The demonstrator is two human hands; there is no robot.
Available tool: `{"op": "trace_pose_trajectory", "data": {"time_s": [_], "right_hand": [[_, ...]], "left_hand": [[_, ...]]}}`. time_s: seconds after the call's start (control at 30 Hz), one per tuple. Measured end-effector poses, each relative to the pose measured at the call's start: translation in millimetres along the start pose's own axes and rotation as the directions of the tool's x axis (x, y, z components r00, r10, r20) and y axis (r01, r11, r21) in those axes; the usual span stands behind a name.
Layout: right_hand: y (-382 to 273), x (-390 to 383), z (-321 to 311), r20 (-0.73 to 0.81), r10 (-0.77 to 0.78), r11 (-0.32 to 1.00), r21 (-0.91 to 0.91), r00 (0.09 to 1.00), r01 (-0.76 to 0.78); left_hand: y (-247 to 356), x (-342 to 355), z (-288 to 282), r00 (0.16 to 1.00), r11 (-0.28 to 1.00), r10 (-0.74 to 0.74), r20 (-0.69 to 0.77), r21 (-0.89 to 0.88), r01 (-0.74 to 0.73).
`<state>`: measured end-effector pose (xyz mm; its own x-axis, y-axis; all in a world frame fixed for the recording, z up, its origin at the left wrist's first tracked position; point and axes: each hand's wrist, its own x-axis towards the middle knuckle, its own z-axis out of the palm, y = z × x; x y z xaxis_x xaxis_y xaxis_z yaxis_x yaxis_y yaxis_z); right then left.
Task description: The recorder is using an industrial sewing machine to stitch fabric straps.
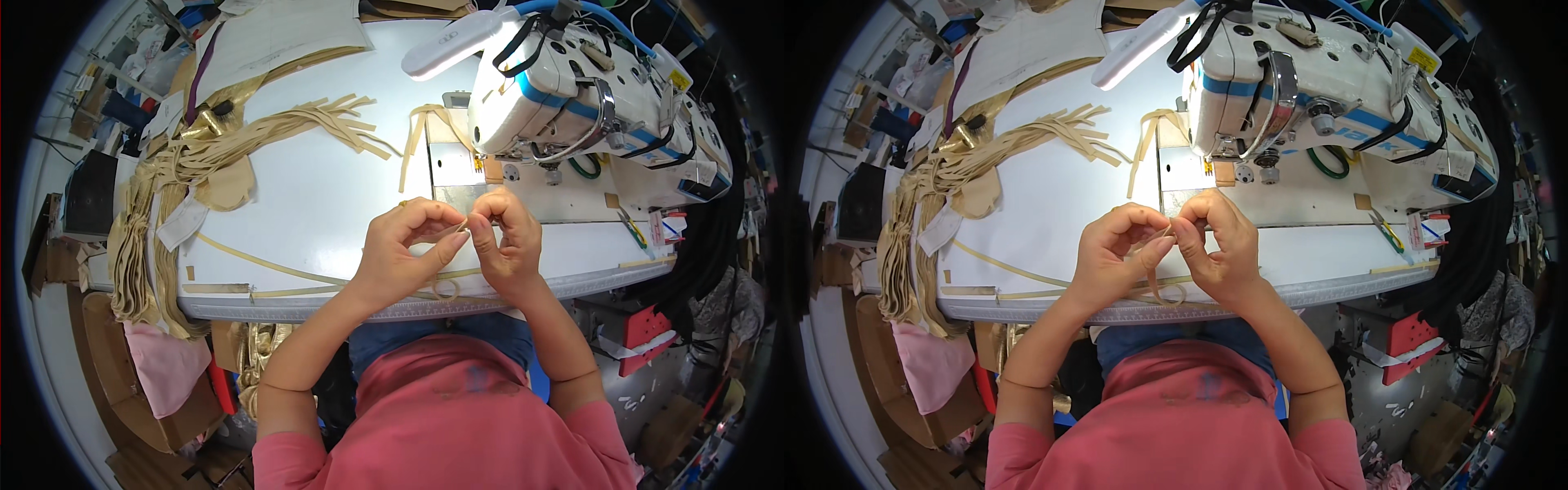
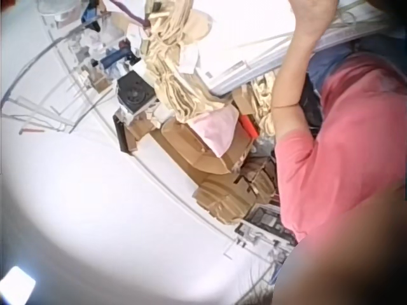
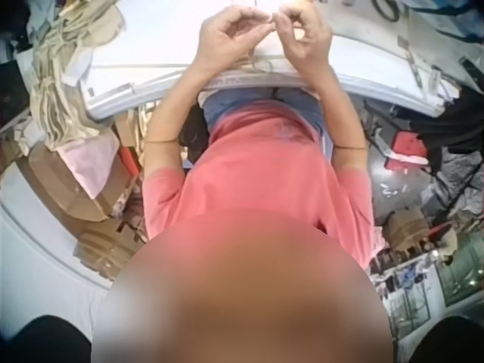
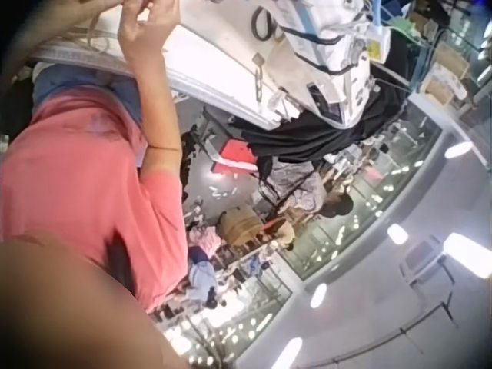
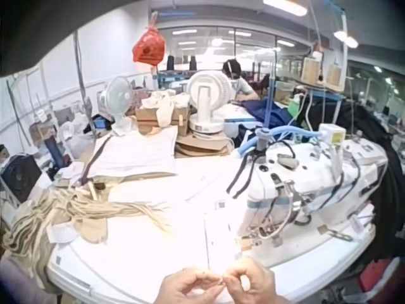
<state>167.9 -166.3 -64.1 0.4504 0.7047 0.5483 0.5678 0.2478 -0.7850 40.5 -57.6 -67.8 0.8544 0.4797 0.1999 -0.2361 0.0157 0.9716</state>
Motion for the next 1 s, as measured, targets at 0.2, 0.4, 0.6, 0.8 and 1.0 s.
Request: {"op": "trace_pose_trajectory", "data": {"time_s": [0.2,0.4,0.6,0.8,1.0], "right_hand": [[2.8,-2.8,1.1,-0.012,-0.004,1.000,-0.008,1.000,0.004],[7.8,-7.6,-2.1,-0.001,0.022,1.000,0.009,1.000,-0.022],[29.5,-15.7,-38.0,0.172,0.021,0.925,-0.376,0.985,0.046],[51.3,-15.1,-52.8,0.280,-0.160,0.742,-0.598,0.947,0.302],[62.1,-8.6,-51.7,0.341,-0.139,0.684,-0.646,0.930,0.339]], "left_hand": [[5.0,0.1,3.4,0.995,0.994,-0.099,-0.002,-0.050,0.098],[20.6,15.2,-9.7,0.969,0.964,-0.237,0.073,0.140,0.225],[18.4,93.6,-26.0,0.829,0.811,-0.442,0.342,0.548,0.206],[-9.9,133.0,-4.0,0.679,0.596,-0.679,0.278,0.749,0.289],[-16.4,142.5,1.6,0.661,0.517,-0.713,0.234,0.812,0.271]]}}
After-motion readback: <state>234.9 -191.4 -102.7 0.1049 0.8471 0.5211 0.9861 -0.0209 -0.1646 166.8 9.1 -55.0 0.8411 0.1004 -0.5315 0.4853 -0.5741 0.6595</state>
